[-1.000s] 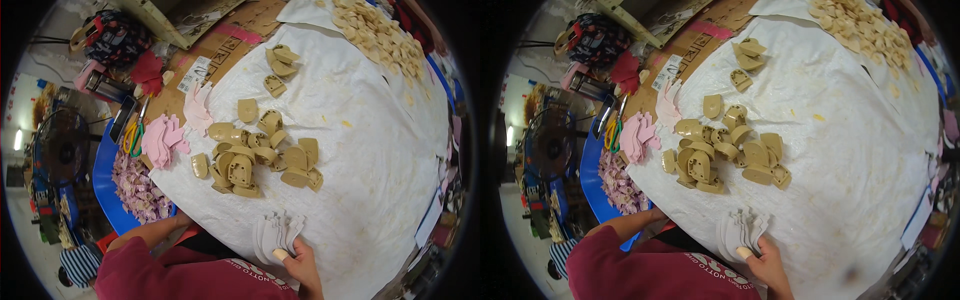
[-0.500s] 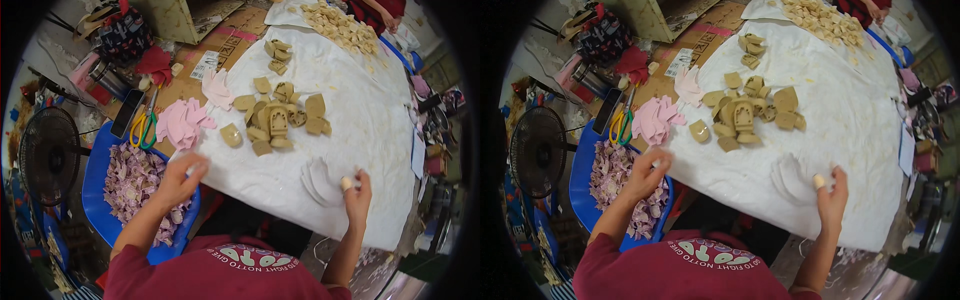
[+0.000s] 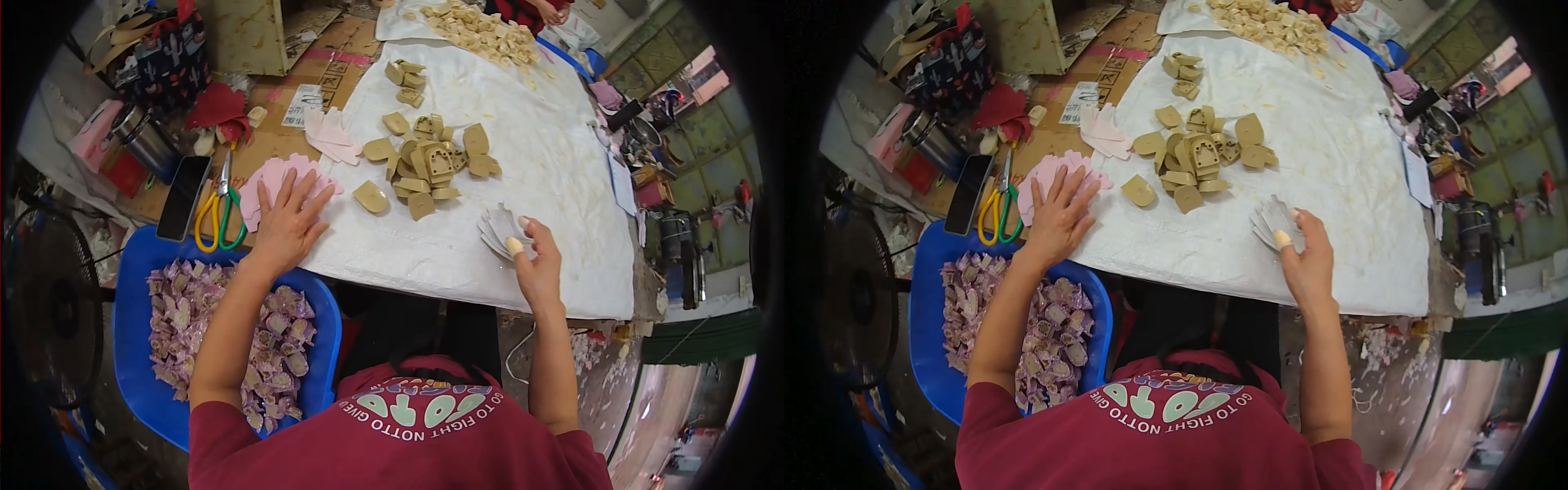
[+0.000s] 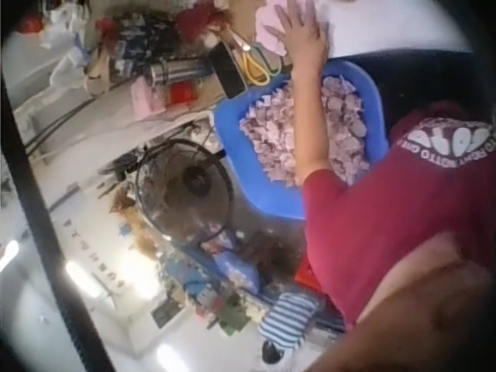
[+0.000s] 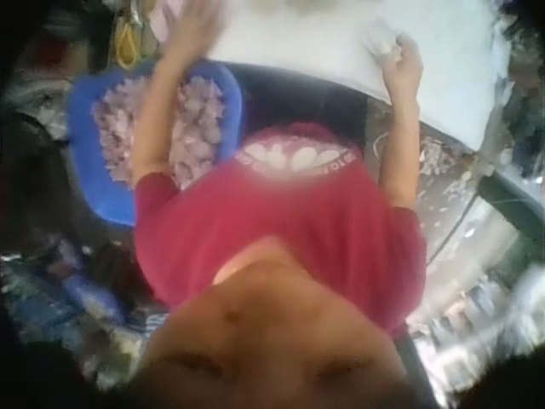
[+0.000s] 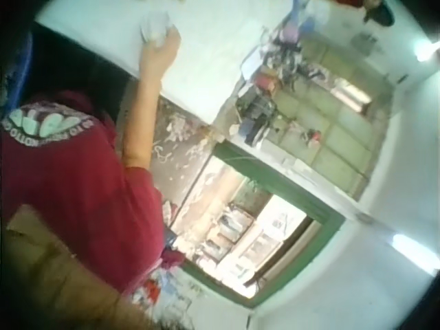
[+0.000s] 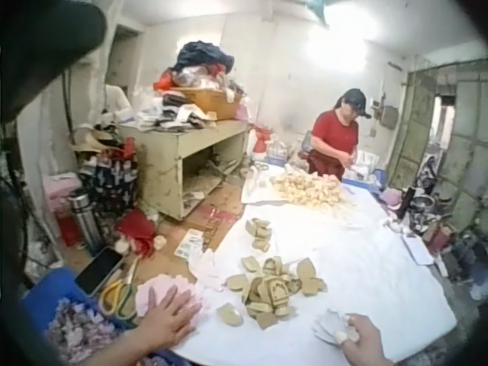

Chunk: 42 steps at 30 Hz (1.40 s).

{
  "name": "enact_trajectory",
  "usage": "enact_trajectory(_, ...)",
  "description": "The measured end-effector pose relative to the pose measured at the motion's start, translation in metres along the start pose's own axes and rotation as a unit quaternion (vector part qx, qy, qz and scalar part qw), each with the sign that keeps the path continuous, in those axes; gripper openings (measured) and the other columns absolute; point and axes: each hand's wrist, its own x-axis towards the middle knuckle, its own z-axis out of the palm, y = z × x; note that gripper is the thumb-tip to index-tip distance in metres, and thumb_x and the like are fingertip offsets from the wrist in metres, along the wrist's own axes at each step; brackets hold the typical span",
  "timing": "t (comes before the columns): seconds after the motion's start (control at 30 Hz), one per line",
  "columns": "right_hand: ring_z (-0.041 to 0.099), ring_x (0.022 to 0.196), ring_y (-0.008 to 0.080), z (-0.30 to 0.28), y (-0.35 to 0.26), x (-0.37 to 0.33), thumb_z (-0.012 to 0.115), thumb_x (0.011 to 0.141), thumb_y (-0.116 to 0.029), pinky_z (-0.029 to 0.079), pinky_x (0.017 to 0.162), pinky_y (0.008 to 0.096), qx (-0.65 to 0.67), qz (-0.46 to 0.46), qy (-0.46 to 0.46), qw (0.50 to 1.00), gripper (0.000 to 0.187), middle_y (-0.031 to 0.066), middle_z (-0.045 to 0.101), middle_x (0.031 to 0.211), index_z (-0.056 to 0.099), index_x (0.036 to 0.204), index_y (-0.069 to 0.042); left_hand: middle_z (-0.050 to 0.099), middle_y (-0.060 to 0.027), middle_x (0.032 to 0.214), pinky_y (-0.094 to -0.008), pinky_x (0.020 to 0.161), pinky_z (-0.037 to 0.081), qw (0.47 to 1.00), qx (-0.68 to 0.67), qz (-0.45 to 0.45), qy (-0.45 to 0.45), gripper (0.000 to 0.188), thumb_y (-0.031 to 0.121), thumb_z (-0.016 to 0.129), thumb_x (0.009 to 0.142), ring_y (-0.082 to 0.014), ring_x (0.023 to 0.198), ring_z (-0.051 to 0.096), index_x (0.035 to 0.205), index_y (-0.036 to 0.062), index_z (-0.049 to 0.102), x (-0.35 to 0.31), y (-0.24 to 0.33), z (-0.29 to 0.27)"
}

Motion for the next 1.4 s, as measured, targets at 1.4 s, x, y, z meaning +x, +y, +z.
enact_trajectory(1.4, 0.055, 0.068, 0.0049, -0.058, 0.122, 0.008, 0.068, 0.08, 0.0, 0.043, 0.061, 0.0202, 0.507, 0.191, 0.035, 0.84, 0.011, -0.0003, 0.062, 0.077, 0.059, 0.085, -0.004, 0.055, -0.0153, 0.122, -0.0376, 0.099, 0.039, 0.915, -0.359, 0.035, 0.178, 0.044, 0.009, 0.063, 0.083, -0.0312, 0.113, 0.053, 0.125, 0.003, 0.053, 0.103, 0.268, 0.068)
